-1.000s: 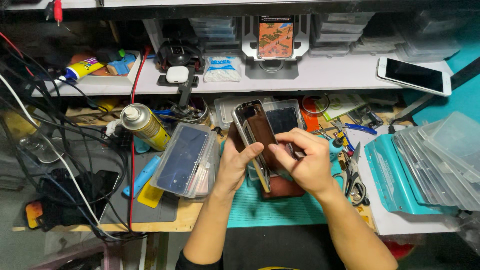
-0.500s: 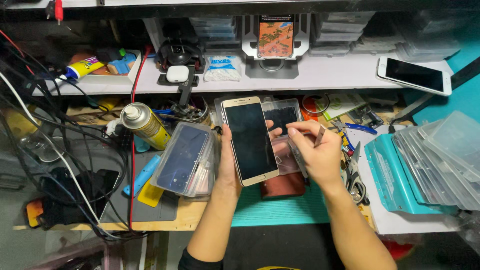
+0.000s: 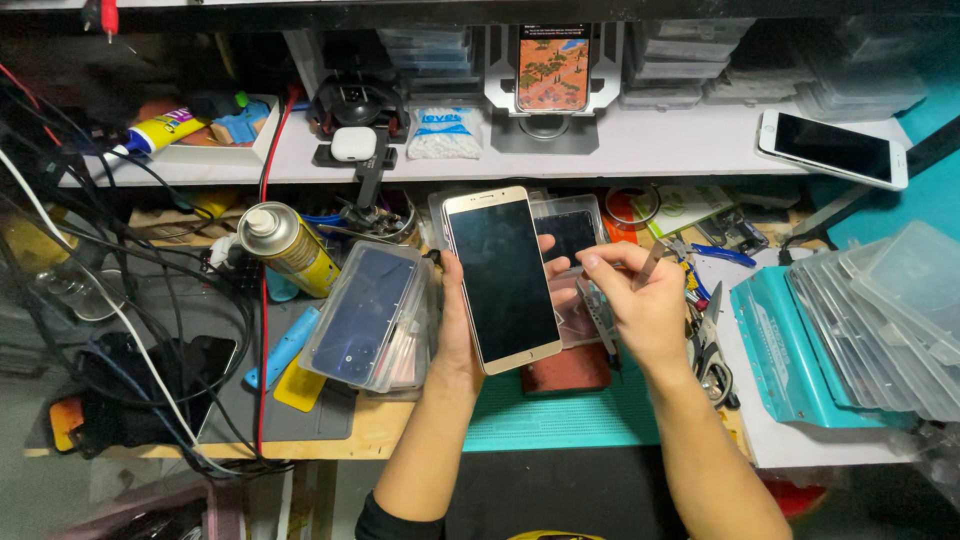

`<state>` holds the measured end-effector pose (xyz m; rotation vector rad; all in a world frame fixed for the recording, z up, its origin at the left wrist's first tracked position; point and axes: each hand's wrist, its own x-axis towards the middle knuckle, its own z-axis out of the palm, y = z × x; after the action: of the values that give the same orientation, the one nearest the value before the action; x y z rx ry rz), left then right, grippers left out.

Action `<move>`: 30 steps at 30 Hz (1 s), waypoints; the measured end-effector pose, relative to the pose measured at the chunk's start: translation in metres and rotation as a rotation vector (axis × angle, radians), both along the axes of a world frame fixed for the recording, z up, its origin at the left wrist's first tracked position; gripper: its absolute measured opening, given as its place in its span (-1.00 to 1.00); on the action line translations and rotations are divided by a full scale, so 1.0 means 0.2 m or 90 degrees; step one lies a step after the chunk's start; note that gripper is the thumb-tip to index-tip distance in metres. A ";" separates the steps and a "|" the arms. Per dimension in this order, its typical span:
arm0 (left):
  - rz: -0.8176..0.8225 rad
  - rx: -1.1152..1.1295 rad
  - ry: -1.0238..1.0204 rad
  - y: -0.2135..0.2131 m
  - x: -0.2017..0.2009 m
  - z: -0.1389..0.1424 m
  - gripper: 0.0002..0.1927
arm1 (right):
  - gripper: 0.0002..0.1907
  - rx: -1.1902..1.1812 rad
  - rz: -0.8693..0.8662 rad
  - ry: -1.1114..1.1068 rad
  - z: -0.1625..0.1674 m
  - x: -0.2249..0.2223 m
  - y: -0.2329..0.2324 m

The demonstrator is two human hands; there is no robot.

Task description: The person pries open the back cover of a smartphone using a thin pry tool, working around the edges to separate it from the frame. They lift out the battery and internal components, then reattach the back cover and press it into place before setting the phone down on the work mat.

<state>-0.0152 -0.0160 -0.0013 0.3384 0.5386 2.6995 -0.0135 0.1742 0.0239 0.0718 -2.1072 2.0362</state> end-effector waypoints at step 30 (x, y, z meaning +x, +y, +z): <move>0.016 -0.030 0.063 -0.02 0.01 0.02 0.15 | -0.86 0.007 0.008 -0.009 0.00 0.01 -0.01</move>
<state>-0.0138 -0.0205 0.0025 0.4572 0.6369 2.7010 -0.0108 0.1714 0.0241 0.0727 -2.1315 2.0386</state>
